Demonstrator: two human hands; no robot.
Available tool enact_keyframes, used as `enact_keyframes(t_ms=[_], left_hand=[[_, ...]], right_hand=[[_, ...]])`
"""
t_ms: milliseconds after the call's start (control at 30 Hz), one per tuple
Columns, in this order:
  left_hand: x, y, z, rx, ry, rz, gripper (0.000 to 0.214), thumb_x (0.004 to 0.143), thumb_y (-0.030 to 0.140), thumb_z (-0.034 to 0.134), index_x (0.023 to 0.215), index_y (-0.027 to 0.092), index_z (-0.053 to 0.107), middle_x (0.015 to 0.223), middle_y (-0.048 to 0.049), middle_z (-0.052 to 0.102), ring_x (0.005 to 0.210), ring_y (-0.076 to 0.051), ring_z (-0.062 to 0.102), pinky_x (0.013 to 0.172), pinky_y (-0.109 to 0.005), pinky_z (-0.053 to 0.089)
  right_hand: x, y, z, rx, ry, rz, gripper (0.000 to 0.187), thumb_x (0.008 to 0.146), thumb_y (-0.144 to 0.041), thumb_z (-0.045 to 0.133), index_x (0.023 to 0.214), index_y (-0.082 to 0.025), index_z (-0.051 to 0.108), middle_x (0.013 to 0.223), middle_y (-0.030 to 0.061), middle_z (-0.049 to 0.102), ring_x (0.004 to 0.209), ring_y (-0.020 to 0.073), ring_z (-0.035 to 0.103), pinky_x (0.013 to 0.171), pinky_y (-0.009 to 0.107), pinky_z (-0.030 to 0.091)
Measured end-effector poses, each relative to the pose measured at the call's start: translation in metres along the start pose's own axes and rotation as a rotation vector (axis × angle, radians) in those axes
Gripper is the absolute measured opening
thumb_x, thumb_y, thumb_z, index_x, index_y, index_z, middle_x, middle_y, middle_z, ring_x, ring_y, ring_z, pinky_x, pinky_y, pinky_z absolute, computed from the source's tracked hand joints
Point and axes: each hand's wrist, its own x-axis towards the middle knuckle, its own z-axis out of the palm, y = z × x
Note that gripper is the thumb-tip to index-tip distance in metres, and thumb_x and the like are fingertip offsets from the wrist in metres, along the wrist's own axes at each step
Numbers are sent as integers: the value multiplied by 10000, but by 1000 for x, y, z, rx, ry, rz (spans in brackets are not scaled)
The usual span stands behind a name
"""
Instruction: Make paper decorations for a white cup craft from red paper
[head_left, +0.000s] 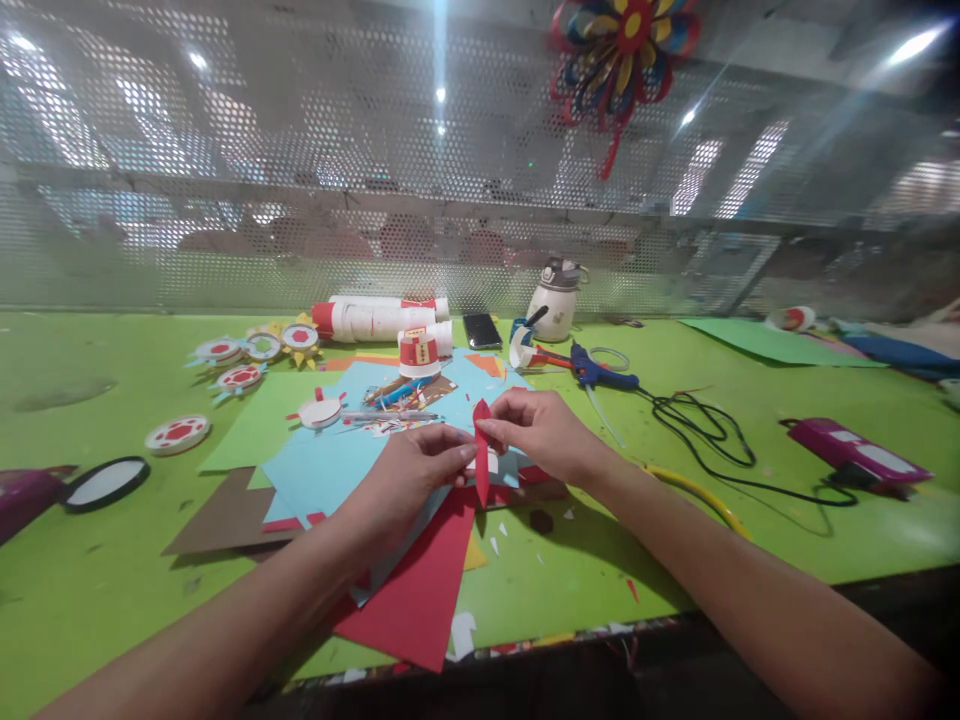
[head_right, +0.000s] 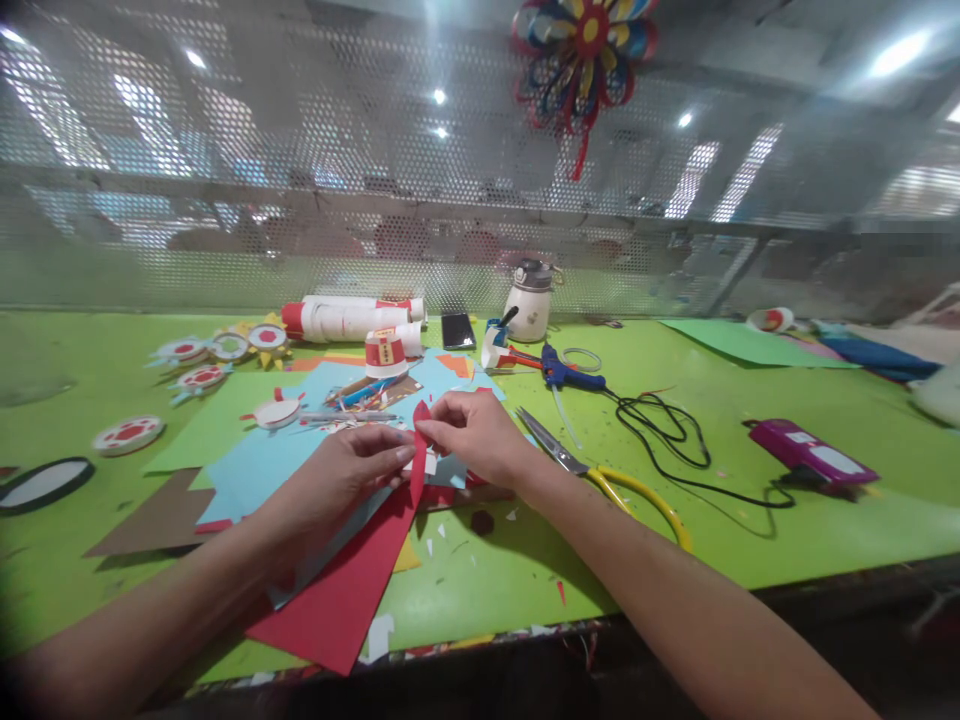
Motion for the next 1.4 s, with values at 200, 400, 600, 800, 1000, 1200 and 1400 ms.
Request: enact_keyframes(t_ms=[200, 400, 600, 800, 1000, 1200, 1400], left_hand=[[1, 2, 1, 16, 16, -6, 164, 655, 226, 750, 757, 126, 668, 696, -13, 632, 602, -93, 538, 635, -245, 422], [1, 1, -1, 28, -1, -1, 185, 652, 222, 754, 776, 130, 652, 675, -4, 618, 601, -92, 528, 625, -240, 405], [0, 2, -2, 7, 7, -20, 283, 640, 237, 774, 844, 152, 598, 631, 15, 615, 585, -96, 538, 605, -239, 392], [-3, 7, 2, -11, 26, -26, 357, 612, 226, 786, 878, 166, 555, 600, 36, 610, 563, -101, 546, 602, -245, 397], [-1, 5, 1, 4, 24, -14, 327, 646, 212, 761, 886, 164, 543, 598, 42, 597, 558, -85, 530, 592, -232, 384], [-1, 4, 0, 1, 7, -19, 336, 655, 210, 753, 908, 161, 538, 607, 43, 588, 569, -85, 530, 596, -231, 388], [-2, 3, 0, 4, 5, -8, 317, 665, 211, 744, 909, 164, 548, 603, 42, 578, 560, -87, 509, 581, -234, 367]], right_hand=[[0, 4, 0, -9, 25, -22, 157, 775, -275, 599, 681, -155, 562, 587, -14, 560, 551, 112, 516, 554, 262, 408], [-2, 4, 2, -28, 33, -21, 158, 782, -283, 594, 694, -154, 565, 566, -15, 559, 526, 114, 517, 540, 263, 413], [-3, 1, 2, -48, 21, -34, 171, 787, -292, 590, 683, -159, 563, 569, -10, 562, 526, 113, 514, 532, 258, 409], [-3, 1, 2, -75, 30, -33, 171, 789, -293, 589, 676, -166, 573, 570, -9, 571, 529, 117, 521, 533, 257, 412], [-4, 2, 3, -80, 42, -32, 167, 784, -283, 589, 671, -162, 564, 576, -1, 578, 534, 117, 523, 535, 257, 416], [-4, 1, 3, -71, 46, -21, 154, 768, -275, 598, 665, -165, 570, 574, -7, 576, 539, 120, 528, 539, 256, 416], [-3, 3, 2, -15, 32, 17, 169, 774, -296, 613, 674, -167, 568, 560, -15, 575, 531, 117, 538, 538, 257, 431]])
